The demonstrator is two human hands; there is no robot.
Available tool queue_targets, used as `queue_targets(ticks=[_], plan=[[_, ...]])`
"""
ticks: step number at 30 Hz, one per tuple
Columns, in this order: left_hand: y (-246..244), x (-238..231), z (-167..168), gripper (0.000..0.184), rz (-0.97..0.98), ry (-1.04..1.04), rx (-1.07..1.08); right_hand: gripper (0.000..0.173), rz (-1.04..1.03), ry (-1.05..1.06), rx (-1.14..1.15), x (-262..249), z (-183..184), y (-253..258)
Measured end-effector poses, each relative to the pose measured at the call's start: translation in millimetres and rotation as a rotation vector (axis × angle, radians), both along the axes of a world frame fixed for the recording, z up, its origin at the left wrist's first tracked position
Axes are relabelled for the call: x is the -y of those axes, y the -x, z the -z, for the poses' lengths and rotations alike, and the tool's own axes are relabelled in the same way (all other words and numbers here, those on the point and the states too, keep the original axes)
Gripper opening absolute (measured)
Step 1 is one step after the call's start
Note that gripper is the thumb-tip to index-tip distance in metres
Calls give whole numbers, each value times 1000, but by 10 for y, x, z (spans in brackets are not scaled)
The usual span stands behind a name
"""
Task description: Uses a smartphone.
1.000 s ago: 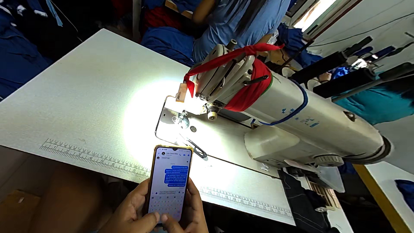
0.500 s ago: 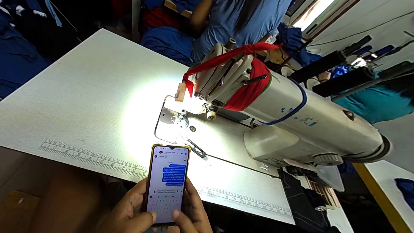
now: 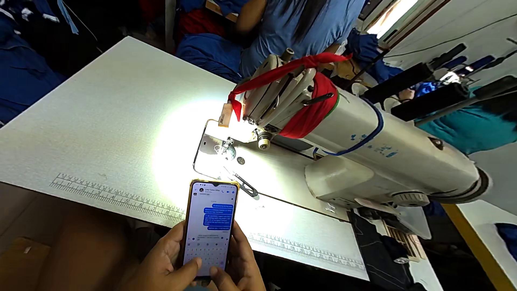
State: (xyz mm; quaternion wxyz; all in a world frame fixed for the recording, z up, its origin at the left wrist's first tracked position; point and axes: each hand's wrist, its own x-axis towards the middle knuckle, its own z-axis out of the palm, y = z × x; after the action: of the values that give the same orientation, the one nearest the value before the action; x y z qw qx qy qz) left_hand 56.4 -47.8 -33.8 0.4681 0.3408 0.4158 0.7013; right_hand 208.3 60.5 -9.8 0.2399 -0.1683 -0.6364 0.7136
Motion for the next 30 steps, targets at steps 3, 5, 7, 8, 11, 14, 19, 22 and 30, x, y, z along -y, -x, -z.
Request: queue_targets(ticks=[3, 5, 7, 8, 11, 14, 19, 22, 30], plan=[[-2, -12, -10, 55, 13, -6, 14, 68, 85, -12, 8, 45, 2, 31], [11, -7, -12, 58, 48, -23, 29, 62, 127, -16, 16, 66, 11, 53], [30, -6, -3, 60, 64, -25, 38, 64, 98, 5, 9, 45, 3, 49], [38, -2, 4, 61, 67, -24, 45, 68, 66, 14, 9, 28, -2, 38], [49, 3, -8, 62, 69, -20, 57, 77, 3, 37, 6, -8, -2, 11], [52, 8, -12, 64, 70, -12, 46, 82, -28, 22, -7, -27, 17, 9], [55, 10, 7, 73, 90, -29, 25, 85, -34, -11, 6, -29, 29, 4], [47, 9, 14, 76, 89, -29, 13, 85, -34, -21, 3, -31, 28, -3], [-36, -12, 12, 71, -23, -7, -13, 86, -50, -19, -21, -15, 34, -11]])
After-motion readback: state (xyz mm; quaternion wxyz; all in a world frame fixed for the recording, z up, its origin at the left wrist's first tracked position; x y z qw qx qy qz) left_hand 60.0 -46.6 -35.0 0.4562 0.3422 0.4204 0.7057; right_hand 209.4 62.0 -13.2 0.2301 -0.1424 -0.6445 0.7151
